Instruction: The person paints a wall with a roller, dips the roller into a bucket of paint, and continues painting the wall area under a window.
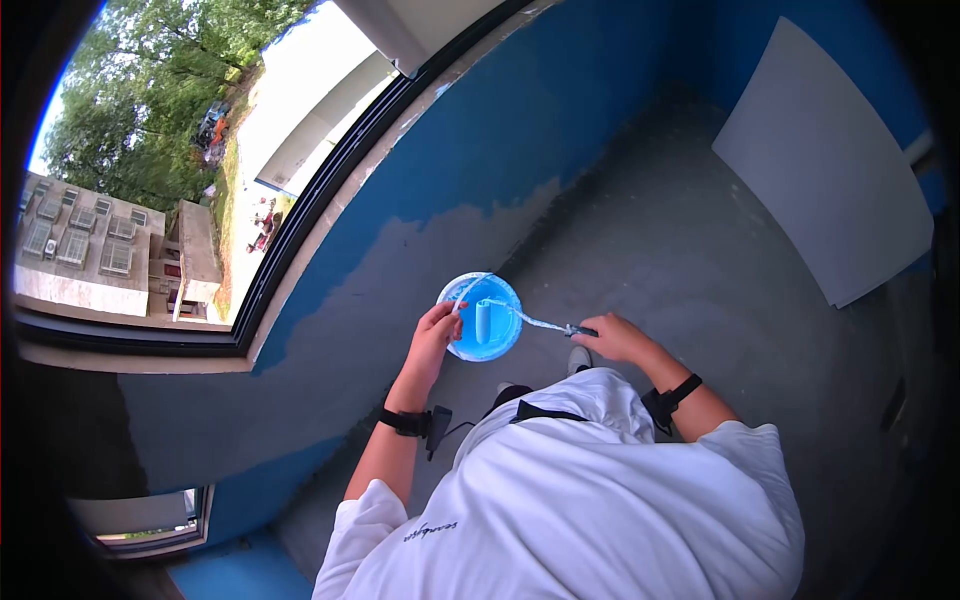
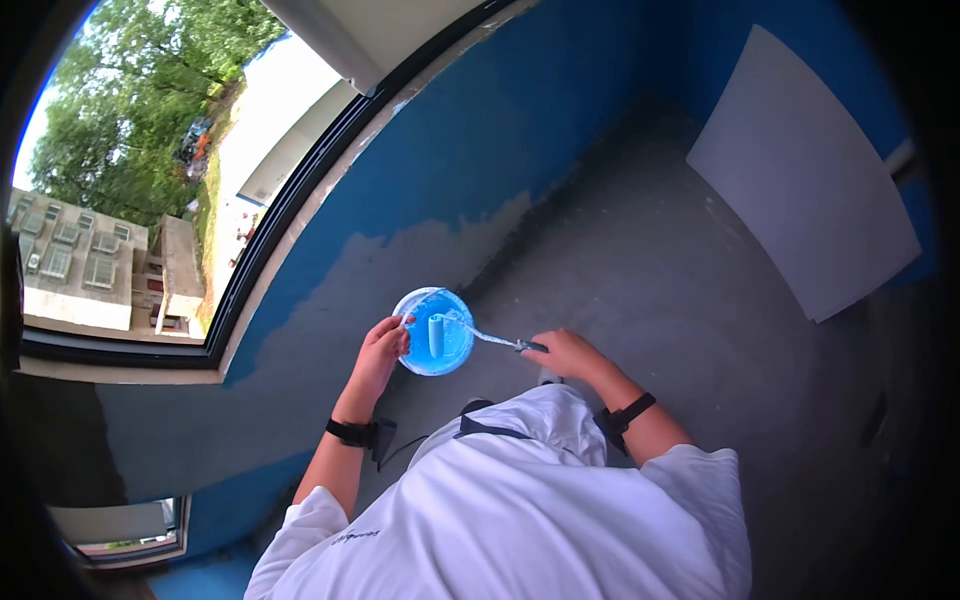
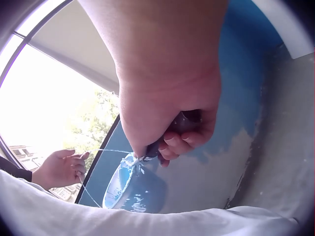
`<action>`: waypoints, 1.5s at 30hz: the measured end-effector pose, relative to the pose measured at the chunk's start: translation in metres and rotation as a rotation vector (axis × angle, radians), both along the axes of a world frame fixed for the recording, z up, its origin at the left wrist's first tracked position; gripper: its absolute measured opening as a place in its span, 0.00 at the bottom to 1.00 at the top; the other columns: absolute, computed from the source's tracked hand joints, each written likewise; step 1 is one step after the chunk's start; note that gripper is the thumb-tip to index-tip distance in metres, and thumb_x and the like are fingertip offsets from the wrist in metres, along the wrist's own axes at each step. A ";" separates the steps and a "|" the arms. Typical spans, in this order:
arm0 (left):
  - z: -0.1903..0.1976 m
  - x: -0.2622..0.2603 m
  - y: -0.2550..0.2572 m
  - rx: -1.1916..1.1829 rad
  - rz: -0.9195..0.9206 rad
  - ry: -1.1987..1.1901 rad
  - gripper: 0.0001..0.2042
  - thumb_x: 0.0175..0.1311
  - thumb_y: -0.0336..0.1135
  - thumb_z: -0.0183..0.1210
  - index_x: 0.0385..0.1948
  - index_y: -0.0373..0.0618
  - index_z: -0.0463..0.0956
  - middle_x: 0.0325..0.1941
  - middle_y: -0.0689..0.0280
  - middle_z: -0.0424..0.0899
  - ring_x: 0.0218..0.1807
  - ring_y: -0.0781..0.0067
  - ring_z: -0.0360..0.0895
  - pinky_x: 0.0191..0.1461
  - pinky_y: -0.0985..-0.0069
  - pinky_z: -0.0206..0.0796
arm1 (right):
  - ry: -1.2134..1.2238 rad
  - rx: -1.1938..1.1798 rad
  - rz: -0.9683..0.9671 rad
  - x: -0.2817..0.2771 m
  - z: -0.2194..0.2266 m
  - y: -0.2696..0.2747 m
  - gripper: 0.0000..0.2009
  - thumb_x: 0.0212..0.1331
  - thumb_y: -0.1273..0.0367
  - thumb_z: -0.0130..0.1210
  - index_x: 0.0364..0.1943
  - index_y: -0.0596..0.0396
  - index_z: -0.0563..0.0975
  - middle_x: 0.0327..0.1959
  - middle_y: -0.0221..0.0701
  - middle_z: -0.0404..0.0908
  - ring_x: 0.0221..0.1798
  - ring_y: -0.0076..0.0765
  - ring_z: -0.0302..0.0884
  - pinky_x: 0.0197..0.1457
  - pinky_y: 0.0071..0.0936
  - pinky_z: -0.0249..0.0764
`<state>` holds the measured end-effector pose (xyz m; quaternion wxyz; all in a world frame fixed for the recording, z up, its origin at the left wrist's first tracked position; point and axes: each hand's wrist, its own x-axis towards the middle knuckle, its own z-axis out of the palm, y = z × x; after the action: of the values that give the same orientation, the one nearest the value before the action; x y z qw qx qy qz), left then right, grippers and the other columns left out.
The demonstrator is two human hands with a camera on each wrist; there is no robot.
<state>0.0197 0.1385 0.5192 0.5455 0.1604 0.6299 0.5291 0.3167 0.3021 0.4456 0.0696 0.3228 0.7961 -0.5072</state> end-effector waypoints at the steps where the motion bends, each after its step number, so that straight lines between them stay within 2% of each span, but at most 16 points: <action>1: 0.001 0.001 0.002 0.007 -0.010 0.001 0.12 0.70 0.30 0.49 0.50 0.36 0.73 0.28 0.75 0.70 0.31 0.84 0.67 0.38 0.84 0.59 | 0.032 -0.021 0.003 0.000 -0.006 -0.001 0.16 0.60 0.55 0.56 0.32 0.55 0.80 0.27 0.43 0.80 0.32 0.53 0.77 0.37 0.42 0.71; 3: 0.003 0.001 0.005 0.000 -0.014 -0.020 0.12 0.70 0.30 0.49 0.50 0.36 0.73 0.28 0.74 0.70 0.31 0.84 0.67 0.38 0.84 0.59 | 0.056 -0.039 0.001 0.005 -0.013 -0.006 0.15 0.60 0.56 0.56 0.32 0.55 0.80 0.25 0.43 0.79 0.29 0.52 0.75 0.35 0.41 0.70; 6: -0.001 0.002 0.009 0.006 -0.036 -0.033 0.12 0.70 0.30 0.49 0.50 0.36 0.73 0.28 0.74 0.70 0.31 0.84 0.66 0.38 0.84 0.59 | 0.028 0.087 -0.013 0.007 -0.004 -0.007 0.15 0.61 0.56 0.56 0.32 0.55 0.80 0.25 0.43 0.80 0.29 0.53 0.75 0.36 0.41 0.71; 8: -0.004 0.001 0.012 0.016 -0.062 -0.028 0.12 0.70 0.30 0.49 0.50 0.36 0.73 0.28 0.74 0.70 0.31 0.84 0.66 0.37 0.84 0.59 | 0.003 -0.011 -0.021 0.009 0.000 -0.006 0.15 0.61 0.56 0.55 0.32 0.55 0.80 0.26 0.43 0.80 0.30 0.53 0.76 0.36 0.41 0.71; 11: -0.007 0.000 0.014 0.028 -0.077 -0.039 0.13 0.69 0.31 0.49 0.51 0.36 0.74 0.27 0.74 0.70 0.31 0.84 0.66 0.39 0.83 0.59 | -0.012 0.063 -0.065 0.011 -0.003 -0.012 0.17 0.60 0.54 0.56 0.34 0.55 0.81 0.27 0.44 0.81 0.32 0.54 0.78 0.37 0.42 0.72; 17: -0.013 -0.007 0.022 0.029 -0.128 -0.060 0.13 0.70 0.32 0.48 0.51 0.37 0.73 0.27 0.74 0.70 0.32 0.83 0.66 0.39 0.82 0.58 | -0.040 0.054 -0.185 0.013 0.000 -0.023 0.17 0.60 0.54 0.56 0.32 0.56 0.80 0.27 0.46 0.80 0.32 0.57 0.77 0.36 0.43 0.71; 20: -0.015 -0.011 0.028 0.051 -0.150 -0.149 0.13 0.71 0.31 0.47 0.52 0.34 0.70 0.28 0.73 0.71 0.32 0.82 0.67 0.39 0.82 0.59 | -0.032 0.110 -0.184 0.010 -0.003 -0.029 0.18 0.61 0.54 0.56 0.31 0.57 0.79 0.28 0.47 0.80 0.32 0.58 0.77 0.36 0.44 0.71; 24: -0.015 -0.015 0.034 0.064 -0.173 -0.177 0.14 0.70 0.32 0.48 0.53 0.35 0.70 0.27 0.73 0.71 0.32 0.82 0.66 0.40 0.83 0.57 | -0.069 0.036 -0.211 0.007 0.003 -0.037 0.17 0.61 0.55 0.55 0.30 0.57 0.79 0.28 0.47 0.80 0.33 0.58 0.77 0.37 0.44 0.71; 26: -0.015 -0.017 0.035 0.071 -0.186 -0.197 0.14 0.70 0.32 0.47 0.53 0.35 0.70 0.27 0.73 0.70 0.32 0.82 0.66 0.40 0.83 0.57 | -0.076 0.143 -0.197 0.004 0.009 -0.043 0.16 0.61 0.56 0.55 0.32 0.57 0.79 0.28 0.46 0.80 0.34 0.57 0.77 0.38 0.45 0.72; 32: -0.016 -0.030 0.038 0.053 -0.283 -0.207 0.16 0.69 0.32 0.46 0.54 0.34 0.70 0.28 0.72 0.71 0.33 0.83 0.66 0.43 0.83 0.58 | -0.083 0.071 -0.214 -0.006 0.015 -0.061 0.16 0.62 0.57 0.55 0.37 0.56 0.79 0.29 0.45 0.80 0.34 0.56 0.77 0.38 0.43 0.72; 35: -0.019 -0.038 0.036 0.048 -0.311 -0.202 0.16 0.69 0.32 0.46 0.54 0.33 0.69 0.29 0.72 0.71 0.33 0.83 0.66 0.43 0.84 0.58 | -0.118 0.134 -0.262 -0.016 0.012 -0.073 0.16 0.62 0.57 0.55 0.38 0.56 0.79 0.29 0.45 0.80 0.33 0.55 0.77 0.38 0.42 0.72; 39: -0.016 -0.051 0.028 0.059 -0.302 -0.250 0.17 0.69 0.32 0.46 0.56 0.33 0.68 0.29 0.72 0.72 0.33 0.83 0.66 0.43 0.83 0.58 | -0.110 0.108 -0.320 -0.031 0.017 -0.087 0.15 0.62 0.57 0.55 0.37 0.57 0.79 0.28 0.45 0.79 0.32 0.54 0.76 0.36 0.42 0.71; 42: -0.019 -0.061 0.023 0.095 -0.301 -0.296 0.16 0.70 0.32 0.45 0.55 0.33 0.67 0.30 0.71 0.73 0.34 0.82 0.68 0.44 0.83 0.60 | -0.140 0.088 -0.350 -0.042 0.023 -0.090 0.17 0.62 0.56 0.55 0.34 0.57 0.79 0.30 0.47 0.80 0.35 0.57 0.77 0.38 0.43 0.71; 45: -0.010 -0.069 0.018 0.118 -0.300 -0.305 0.15 0.70 0.31 0.45 0.55 0.33 0.67 0.31 0.70 0.73 0.36 0.81 0.70 0.44 0.82 0.62 | -0.114 0.074 -0.341 -0.050 0.030 -0.092 0.17 0.63 0.56 0.54 0.33 0.58 0.79 0.28 0.47 0.79 0.32 0.56 0.75 0.36 0.42 0.70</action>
<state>-0.0491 0.1567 0.5090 0.6967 0.2020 0.4772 0.4960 0.2664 0.2100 0.4753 0.0157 0.4836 0.7427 -0.4629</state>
